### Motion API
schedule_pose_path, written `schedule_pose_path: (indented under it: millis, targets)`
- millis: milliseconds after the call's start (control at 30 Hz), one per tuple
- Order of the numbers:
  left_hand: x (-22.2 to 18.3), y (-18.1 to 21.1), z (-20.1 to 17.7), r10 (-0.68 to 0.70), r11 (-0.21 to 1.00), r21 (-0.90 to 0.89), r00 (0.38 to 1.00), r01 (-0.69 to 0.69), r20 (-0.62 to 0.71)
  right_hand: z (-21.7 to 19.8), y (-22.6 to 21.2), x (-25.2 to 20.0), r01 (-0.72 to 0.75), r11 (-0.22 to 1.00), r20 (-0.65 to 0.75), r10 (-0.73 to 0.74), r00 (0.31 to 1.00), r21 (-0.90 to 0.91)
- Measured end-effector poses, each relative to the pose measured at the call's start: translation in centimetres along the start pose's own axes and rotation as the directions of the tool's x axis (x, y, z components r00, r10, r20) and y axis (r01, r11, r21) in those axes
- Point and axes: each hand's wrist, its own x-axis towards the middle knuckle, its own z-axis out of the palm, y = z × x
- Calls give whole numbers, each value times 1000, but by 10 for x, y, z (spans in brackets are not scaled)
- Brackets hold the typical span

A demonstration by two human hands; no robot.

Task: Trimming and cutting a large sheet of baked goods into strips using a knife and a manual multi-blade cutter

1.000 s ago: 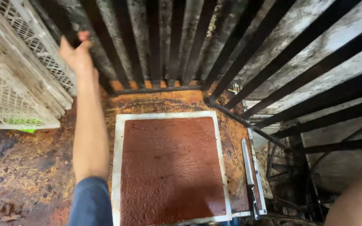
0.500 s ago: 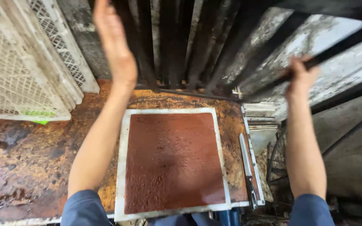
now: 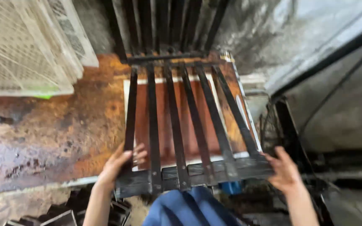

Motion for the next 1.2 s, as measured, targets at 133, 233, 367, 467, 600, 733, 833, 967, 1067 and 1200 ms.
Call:
schedule_pose_path:
  millis: [133, 233, 367, 467, 600, 733, 833, 967, 1067, 1200]
  targets:
    - [8, -114, -125, -153, 830, 495, 958, 257, -242, 4, 103, 11, -83, 723, -243, -120, 963, -686]
    - [0, -139, -156, -24, 767, 633, 991, 102, -131, 7, 131, 27, -206, 697, -488, -232, 841, -687]
    - [-12, -118, -167, 85, 696, 718, 994, -9, -70, -7, 164, 41, -175, 521, -354, -267, 897, -836]
    - [-11, -91, -151, 109, 403, 914, 988, 53, -106, -35, 178, 61, -180, 478, -324, -238, 916, -860]
    - [-20, -70, -110, 115, 324, 942, 985, 82, -125, -20, 167, 53, -241, 431, -344, -177, 922, -870]
    - [-14, -60, -123, 23, 126, 963, 970, 239, -244, -62, 186, 87, -222, 429, -340, -219, 915, -875]
    - [-31, -64, -144, -35, -49, 916, 916, 398, -400, -46, 181, 71, -223, 398, -328, -220, 919, -890]
    - [-19, -94, -179, -42, -220, 901, 919, 374, -392, 0, 163, 39, -245, 380, -336, -193, 922, -892]
    - [-14, -95, -155, 54, -302, 924, 972, 234, -228, -13, 164, 51, -209, 343, -298, -232, 926, -916]
    - [-27, -105, -91, 98, -445, 886, 991, 128, -94, -18, 167, 58, -220, 350, -319, -257, 912, -911]
